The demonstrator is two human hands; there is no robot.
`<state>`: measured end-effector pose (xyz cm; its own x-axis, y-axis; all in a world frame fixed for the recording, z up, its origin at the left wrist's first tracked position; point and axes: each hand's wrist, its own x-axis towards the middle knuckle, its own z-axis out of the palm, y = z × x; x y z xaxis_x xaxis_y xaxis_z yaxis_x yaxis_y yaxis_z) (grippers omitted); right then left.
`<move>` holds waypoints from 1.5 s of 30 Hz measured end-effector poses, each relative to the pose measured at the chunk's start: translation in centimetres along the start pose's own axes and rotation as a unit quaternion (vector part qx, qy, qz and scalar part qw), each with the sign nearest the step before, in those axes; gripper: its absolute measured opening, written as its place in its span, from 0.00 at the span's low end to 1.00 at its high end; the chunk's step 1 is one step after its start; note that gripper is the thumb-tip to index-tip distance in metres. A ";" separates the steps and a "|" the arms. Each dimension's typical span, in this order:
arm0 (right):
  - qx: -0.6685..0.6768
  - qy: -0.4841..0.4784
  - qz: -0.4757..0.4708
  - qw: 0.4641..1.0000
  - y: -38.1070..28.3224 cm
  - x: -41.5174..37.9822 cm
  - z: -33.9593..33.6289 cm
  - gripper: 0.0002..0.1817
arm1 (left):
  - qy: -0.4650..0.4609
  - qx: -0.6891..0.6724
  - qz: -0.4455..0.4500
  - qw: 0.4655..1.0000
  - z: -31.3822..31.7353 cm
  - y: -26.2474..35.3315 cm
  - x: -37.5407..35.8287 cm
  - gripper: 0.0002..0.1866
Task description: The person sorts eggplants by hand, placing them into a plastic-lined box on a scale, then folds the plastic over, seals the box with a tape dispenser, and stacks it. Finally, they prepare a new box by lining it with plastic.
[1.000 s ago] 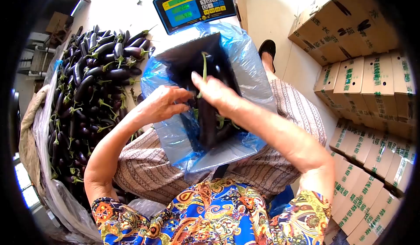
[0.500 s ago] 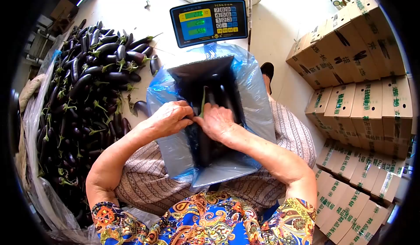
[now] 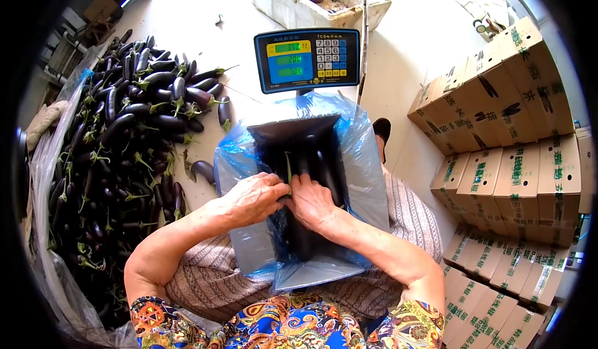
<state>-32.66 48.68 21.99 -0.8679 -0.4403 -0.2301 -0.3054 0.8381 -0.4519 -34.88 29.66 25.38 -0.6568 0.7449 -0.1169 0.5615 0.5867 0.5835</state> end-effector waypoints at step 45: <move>0.641 0.213 0.089 0.732 13.4 4.5 -13.7 0.02 | 0.304 -0.275 -0.196 0.891 -9.8 -6.1 2.3 0.10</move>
<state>-46.01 62.31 26.67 -0.9762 0.0075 -0.2168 0.2086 -0.2411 -0.9478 -44.72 24.68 29.41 -0.9931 0.1108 -0.0386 0.0084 0.3957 0.9183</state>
